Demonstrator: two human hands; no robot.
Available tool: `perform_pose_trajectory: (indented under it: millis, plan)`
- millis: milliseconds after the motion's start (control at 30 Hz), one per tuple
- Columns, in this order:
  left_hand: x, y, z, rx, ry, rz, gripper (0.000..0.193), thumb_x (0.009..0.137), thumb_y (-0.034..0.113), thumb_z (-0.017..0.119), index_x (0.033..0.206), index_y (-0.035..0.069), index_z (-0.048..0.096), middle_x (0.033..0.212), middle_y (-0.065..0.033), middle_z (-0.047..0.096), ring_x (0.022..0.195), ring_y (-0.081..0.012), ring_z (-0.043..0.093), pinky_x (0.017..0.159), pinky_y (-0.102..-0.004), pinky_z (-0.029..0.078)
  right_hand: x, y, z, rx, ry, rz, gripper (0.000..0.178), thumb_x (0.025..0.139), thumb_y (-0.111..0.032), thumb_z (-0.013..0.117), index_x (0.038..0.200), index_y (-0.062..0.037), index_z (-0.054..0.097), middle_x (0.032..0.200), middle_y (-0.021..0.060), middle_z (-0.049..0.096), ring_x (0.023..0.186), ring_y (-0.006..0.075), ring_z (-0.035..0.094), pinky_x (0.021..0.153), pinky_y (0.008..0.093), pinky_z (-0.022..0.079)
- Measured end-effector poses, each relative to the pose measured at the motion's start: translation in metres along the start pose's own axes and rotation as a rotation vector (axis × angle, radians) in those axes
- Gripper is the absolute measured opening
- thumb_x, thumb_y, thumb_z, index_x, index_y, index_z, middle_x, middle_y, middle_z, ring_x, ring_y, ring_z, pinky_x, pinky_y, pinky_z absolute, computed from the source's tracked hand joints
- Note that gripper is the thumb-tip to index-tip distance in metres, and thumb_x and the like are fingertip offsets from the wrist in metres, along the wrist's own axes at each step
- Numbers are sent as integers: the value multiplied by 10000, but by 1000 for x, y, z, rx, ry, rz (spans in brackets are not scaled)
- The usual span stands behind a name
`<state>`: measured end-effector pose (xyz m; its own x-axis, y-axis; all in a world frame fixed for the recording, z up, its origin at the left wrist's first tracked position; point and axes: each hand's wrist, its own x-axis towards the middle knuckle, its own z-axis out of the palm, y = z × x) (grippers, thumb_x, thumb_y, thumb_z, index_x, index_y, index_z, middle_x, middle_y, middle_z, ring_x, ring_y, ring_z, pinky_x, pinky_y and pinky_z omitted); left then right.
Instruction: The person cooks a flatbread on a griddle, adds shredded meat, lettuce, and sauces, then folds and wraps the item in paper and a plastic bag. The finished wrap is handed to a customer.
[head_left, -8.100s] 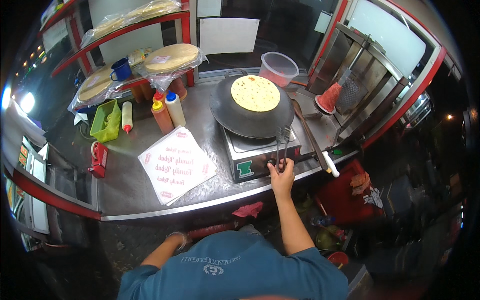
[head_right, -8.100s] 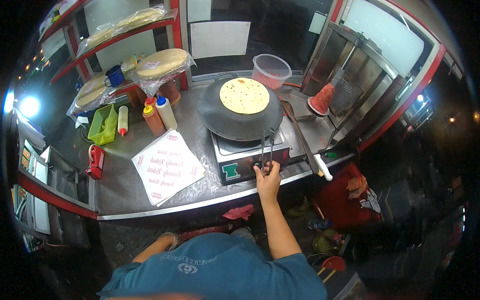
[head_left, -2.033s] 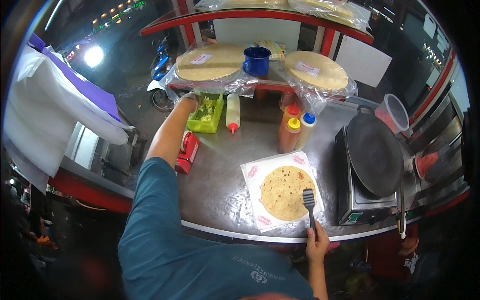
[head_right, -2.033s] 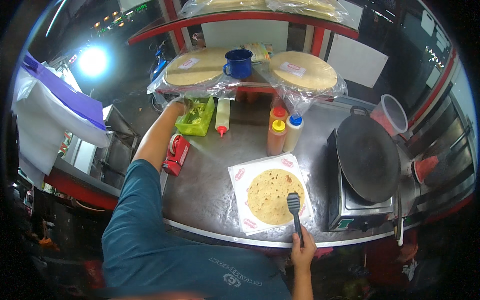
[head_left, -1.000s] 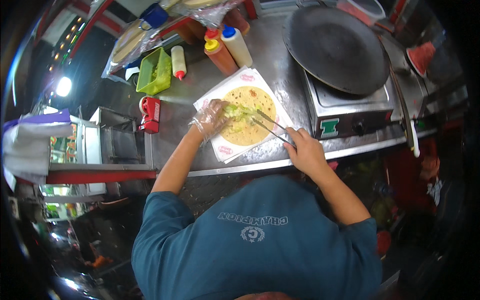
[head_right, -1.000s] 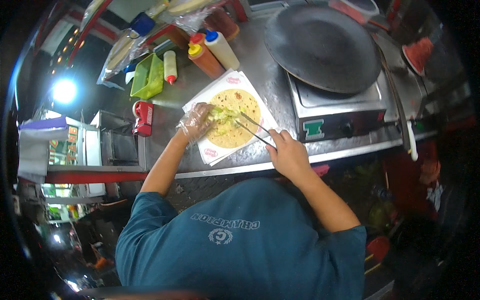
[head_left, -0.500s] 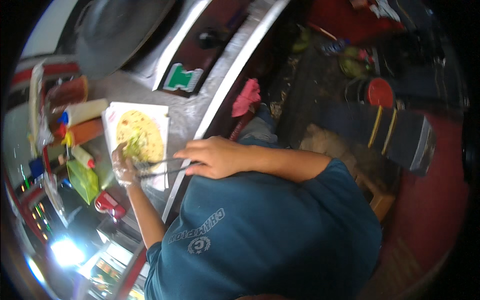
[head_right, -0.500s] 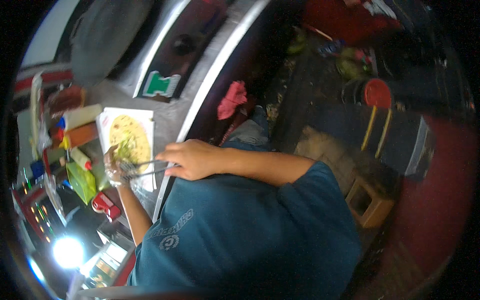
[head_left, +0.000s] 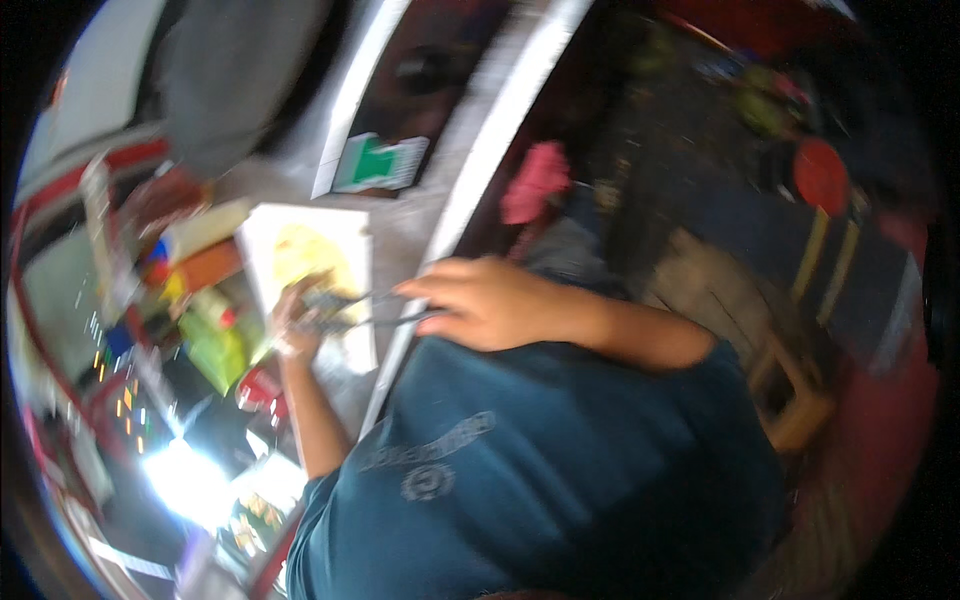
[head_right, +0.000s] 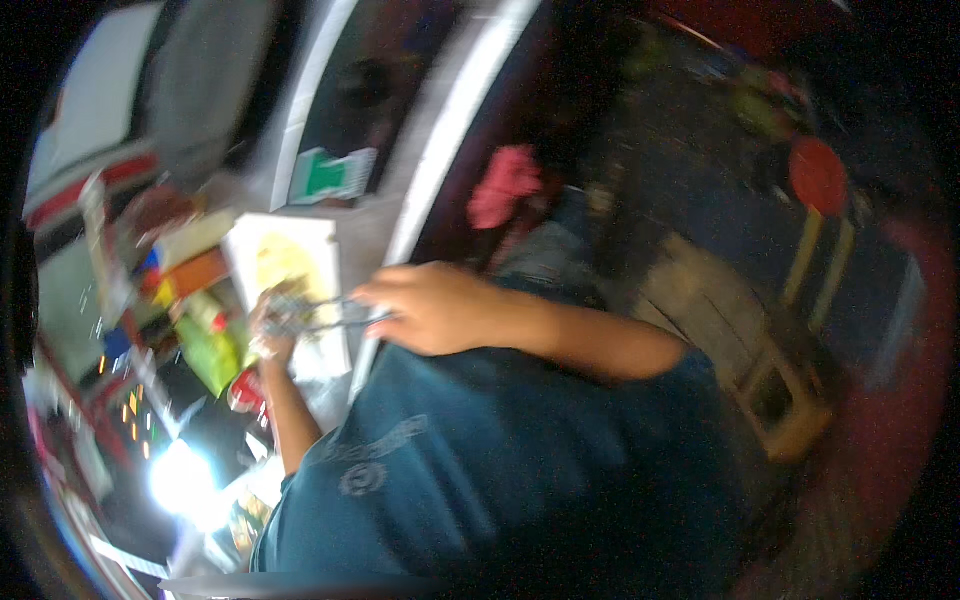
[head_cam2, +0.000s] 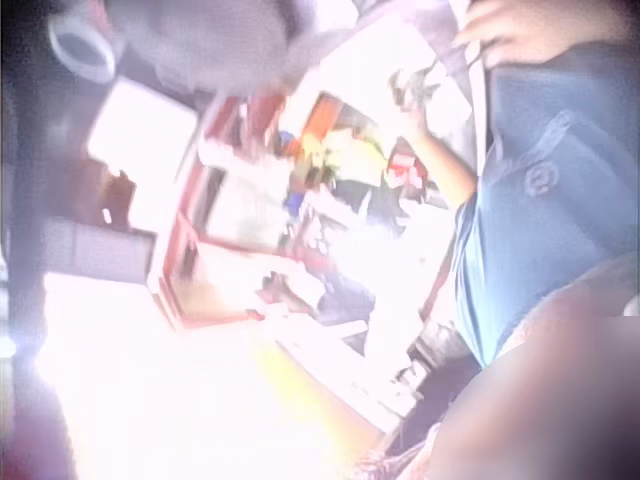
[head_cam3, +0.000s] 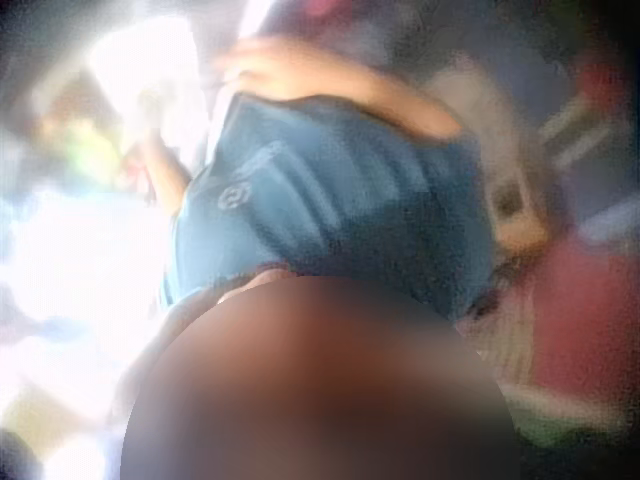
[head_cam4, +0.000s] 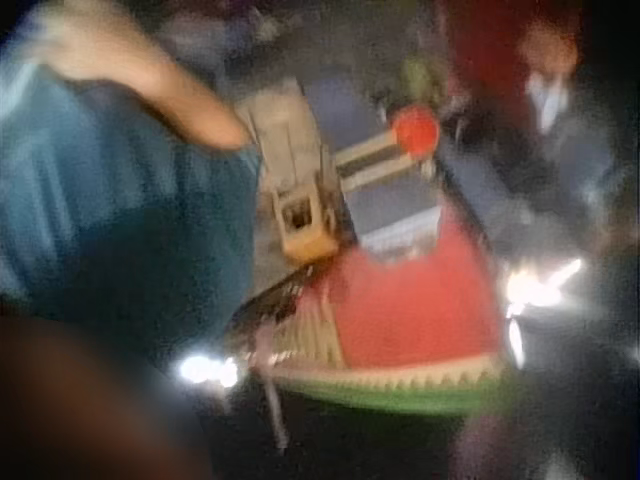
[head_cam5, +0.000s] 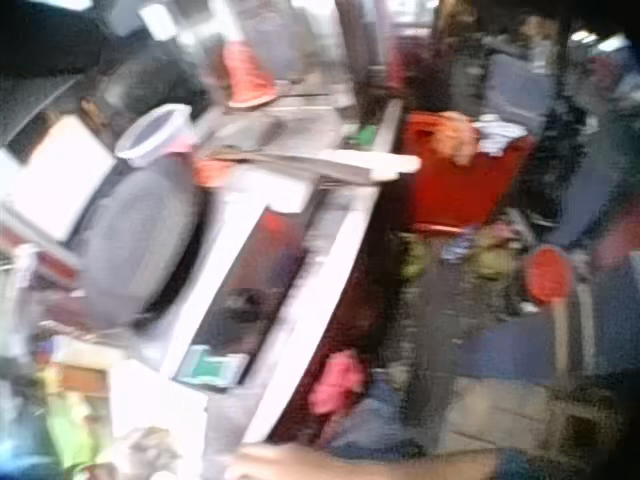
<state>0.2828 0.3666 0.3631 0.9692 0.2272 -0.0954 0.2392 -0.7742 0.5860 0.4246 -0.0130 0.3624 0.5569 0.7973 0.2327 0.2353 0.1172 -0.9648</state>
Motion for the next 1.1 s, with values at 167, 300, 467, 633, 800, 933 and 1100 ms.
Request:
perform_pose_trajectory:
  millis: [167,300,467,633,800,933,1100]
  plan:
    - [-3,25,-43,-101,197,-120,300,887,183,570,1106,36,713,830,-48,578,720,-150,512,660,-311,417,19,2,-5,-62,179,111,426,941,-174,738,1312,12,641,1056,192,679,902,319,695,790,392,554]
    - [-26,-8,-53,-941,536,-180,181,914,205,618,931,26,644,659,76,360,555,-46,279,528,-241,207,53,2,26,-306,172,113,420,941,-238,719,1280,-2,643,1064,204,669,888,382,698,776,452,568]
    - [-38,-37,-103,-1010,1014,-298,202,1000,276,597,919,92,622,664,78,397,550,-44,325,496,-231,229,108,8,78,-672,-75,30,420,944,-252,699,1319,-71,639,1032,144,653,825,355,699,693,465,570]
    - [-83,-199,-197,-787,970,-265,304,1073,445,507,1131,163,606,937,51,591,712,-51,504,584,-205,393,101,-8,61,-796,-77,42,435,920,-244,717,1327,-109,648,1010,115,643,812,337,695,684,450,570]
    - [-80,-238,-243,-548,1032,-539,249,1041,386,545,1052,166,661,843,44,548,665,-68,467,553,-227,364,80,-21,75,-721,-234,20,424,935,-274,711,1314,-95,649,1002,116,640,840,330,691,713,447,562]
    - [-52,-155,-160,-471,722,-280,174,1025,299,570,1069,164,672,843,79,535,712,-49,464,617,-230,385,75,-15,71,-625,-37,68,424,947,-271,703,1329,-94,651,983,141,644,845,356,681,720,459,549]
    - [7,19,-41,-49,254,42,220,1038,255,567,1165,92,642,1101,-128,680,1067,-314,671,957,-400,527,74,0,67,-510,275,104,388,950,-204,711,1314,-80,663,953,151,641,797,346,667,700,446,533]
